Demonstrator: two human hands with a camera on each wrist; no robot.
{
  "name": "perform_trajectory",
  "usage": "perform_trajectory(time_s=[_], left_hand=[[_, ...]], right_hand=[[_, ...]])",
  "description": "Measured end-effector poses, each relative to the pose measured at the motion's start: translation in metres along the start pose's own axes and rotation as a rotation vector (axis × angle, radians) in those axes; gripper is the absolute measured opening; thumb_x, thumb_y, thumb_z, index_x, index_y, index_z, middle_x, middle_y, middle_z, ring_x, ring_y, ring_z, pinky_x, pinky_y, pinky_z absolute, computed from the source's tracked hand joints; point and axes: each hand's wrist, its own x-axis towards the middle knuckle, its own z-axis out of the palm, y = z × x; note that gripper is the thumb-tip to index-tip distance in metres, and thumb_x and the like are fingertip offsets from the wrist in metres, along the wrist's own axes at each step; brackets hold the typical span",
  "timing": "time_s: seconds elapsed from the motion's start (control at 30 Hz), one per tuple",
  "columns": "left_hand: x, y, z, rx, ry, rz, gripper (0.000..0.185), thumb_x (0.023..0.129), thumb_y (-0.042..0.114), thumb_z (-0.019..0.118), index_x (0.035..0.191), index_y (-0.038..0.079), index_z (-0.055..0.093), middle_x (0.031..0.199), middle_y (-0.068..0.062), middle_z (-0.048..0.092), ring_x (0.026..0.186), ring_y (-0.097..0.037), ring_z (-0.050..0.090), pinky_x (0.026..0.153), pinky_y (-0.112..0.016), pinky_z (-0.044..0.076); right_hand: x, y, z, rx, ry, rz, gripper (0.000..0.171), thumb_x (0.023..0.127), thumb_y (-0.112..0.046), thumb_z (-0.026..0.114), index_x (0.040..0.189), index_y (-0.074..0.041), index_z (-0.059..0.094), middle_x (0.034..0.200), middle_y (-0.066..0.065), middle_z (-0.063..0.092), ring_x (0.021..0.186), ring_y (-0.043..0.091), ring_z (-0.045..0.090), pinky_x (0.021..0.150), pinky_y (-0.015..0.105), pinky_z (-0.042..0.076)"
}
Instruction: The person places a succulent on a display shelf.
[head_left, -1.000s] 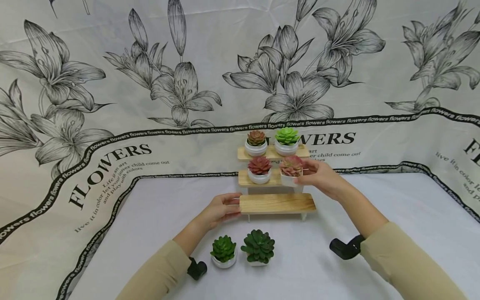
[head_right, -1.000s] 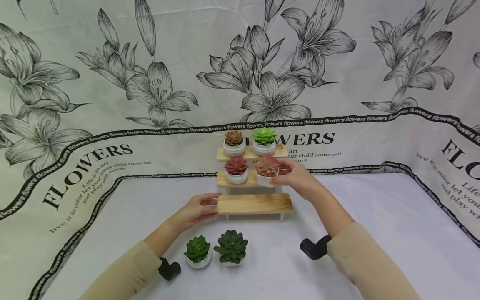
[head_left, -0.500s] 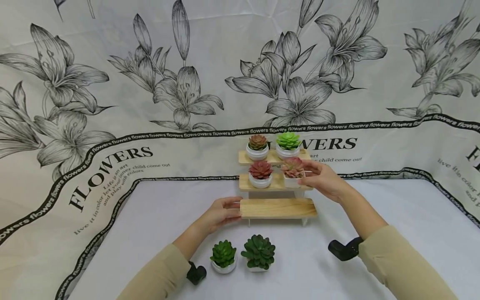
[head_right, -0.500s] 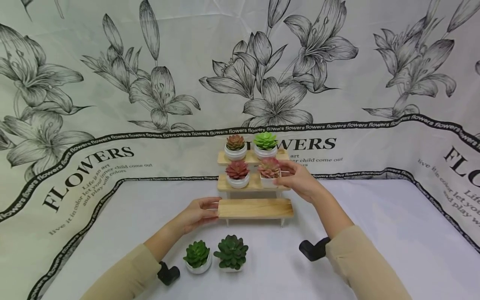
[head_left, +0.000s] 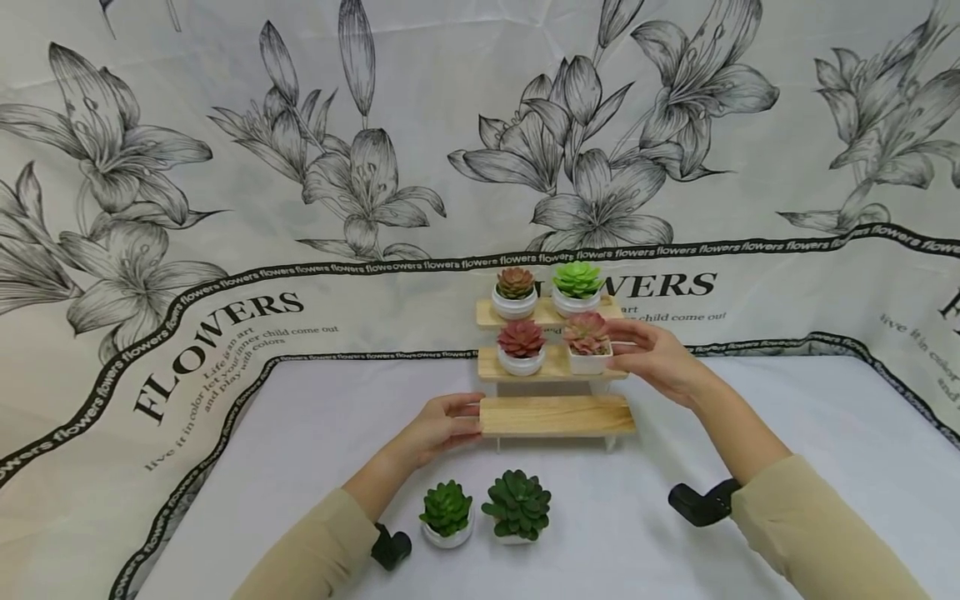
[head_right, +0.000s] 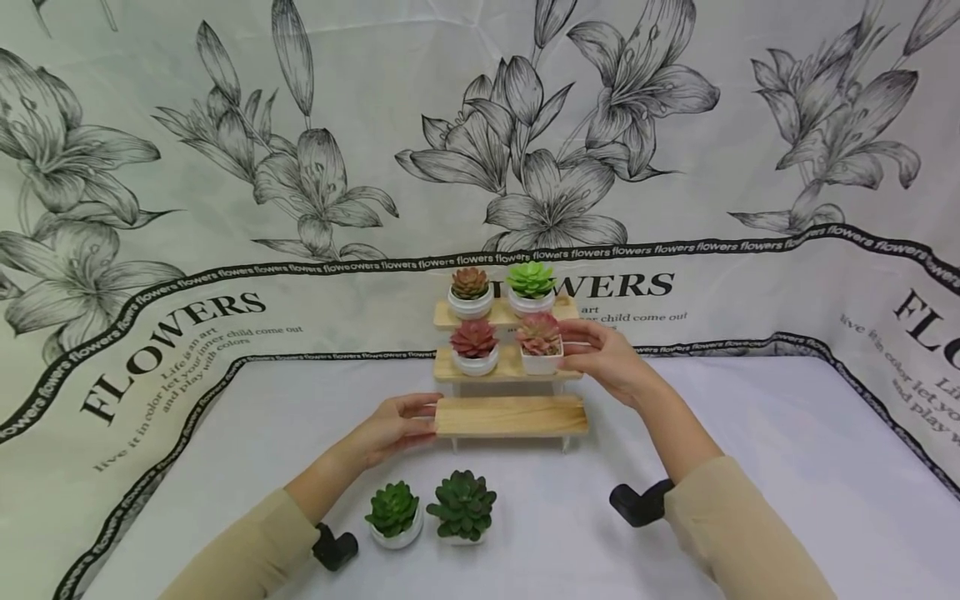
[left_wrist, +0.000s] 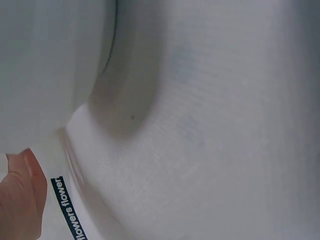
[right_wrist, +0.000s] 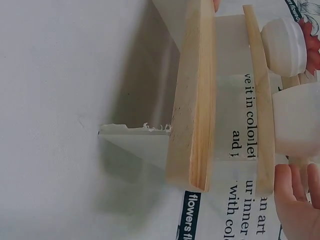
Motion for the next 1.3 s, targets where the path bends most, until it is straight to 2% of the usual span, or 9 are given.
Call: perform_trajectory(time_s=[0.23,0.43,0.6,0.8,0.93,1.17,1.3], left_hand=[[-0.002,0.001,0.001,-0.004,0.005,-0.001,0.049,0.088,-0.007,0.056,0.136,-0.001,0.045,0.132,-0.024,0.045,0.099,-0.023,0.060,0.089,-0.037,0.052],[0.000,0.001,0.000,-0.006,0.009,-0.002,0.049,0.088,-0.007,0.057,0.136,-0.001,0.045,0.131,-0.024,0.046,0.098,-0.022,0.060,0.088,-0.036,0.052],[0.001,0.002,0.001,-0.004,0.014,-0.001,0.050,0.088,-0.007,0.057,0.135,-0.002,0.045,0.131,-0.023,0.047,0.098,-0.022,0.060,0.087,-0.035,0.053],[0.001,0.001,0.002,0.003,0.024,0.001,0.049,0.088,-0.008,0.056,0.135,-0.002,0.046,0.128,-0.023,0.048,0.094,-0.020,0.061,0.086,-0.034,0.054],[0.001,0.000,0.001,0.003,0.024,0.009,0.049,0.087,-0.009,0.056,0.135,-0.003,0.046,0.127,-0.023,0.048,0.091,-0.019,0.061,0.084,-0.034,0.054],[0.002,0.001,0.002,0.000,0.029,0.007,0.049,0.088,-0.009,0.056,0.135,-0.002,0.046,0.127,-0.023,0.048,0.093,-0.020,0.061,0.085,-0.033,0.054],[0.002,0.001,0.003,-0.003,0.031,0.011,0.049,0.087,-0.009,0.056,0.135,-0.003,0.046,0.126,-0.023,0.049,0.092,-0.020,0.061,0.085,-0.034,0.054]], right_hand=[[-0.010,-0.002,-0.005,0.009,-0.023,-0.032,0.061,0.087,0.000,0.062,0.140,0.000,0.031,0.123,0.002,0.045,0.107,0.008,0.052,0.089,0.020,0.048],[-0.021,-0.004,-0.012,0.004,-0.024,-0.048,0.062,0.087,0.000,0.061,0.141,0.003,0.029,0.122,0.002,0.047,0.107,0.006,0.054,0.088,0.019,0.049],[-0.031,-0.006,-0.019,0.033,-0.024,-0.067,0.050,0.088,0.002,0.060,0.134,-0.009,0.041,0.118,-0.004,0.052,0.107,0.005,0.055,0.086,0.017,0.049],[-0.043,-0.006,-0.022,0.038,-0.065,-0.103,0.045,0.088,0.005,0.057,0.124,-0.021,0.048,0.120,-0.002,0.054,0.107,0.006,0.055,0.086,0.018,0.049],[-0.051,-0.007,-0.017,0.006,-0.083,-0.111,0.046,0.088,0.005,0.058,0.126,-0.020,0.048,0.119,-0.005,0.055,0.108,0.005,0.055,0.086,0.020,0.050],[-0.065,-0.009,-0.005,0.002,-0.145,-0.146,0.047,0.088,0.006,0.056,0.129,-0.014,0.047,0.126,0.000,0.053,0.111,0.007,0.054,0.087,0.023,0.051],[-0.072,-0.008,0.003,-0.004,-0.185,-0.155,0.048,0.088,0.006,0.056,0.133,-0.008,0.044,0.125,-0.001,0.055,0.112,0.009,0.054,0.087,0.025,0.051]])
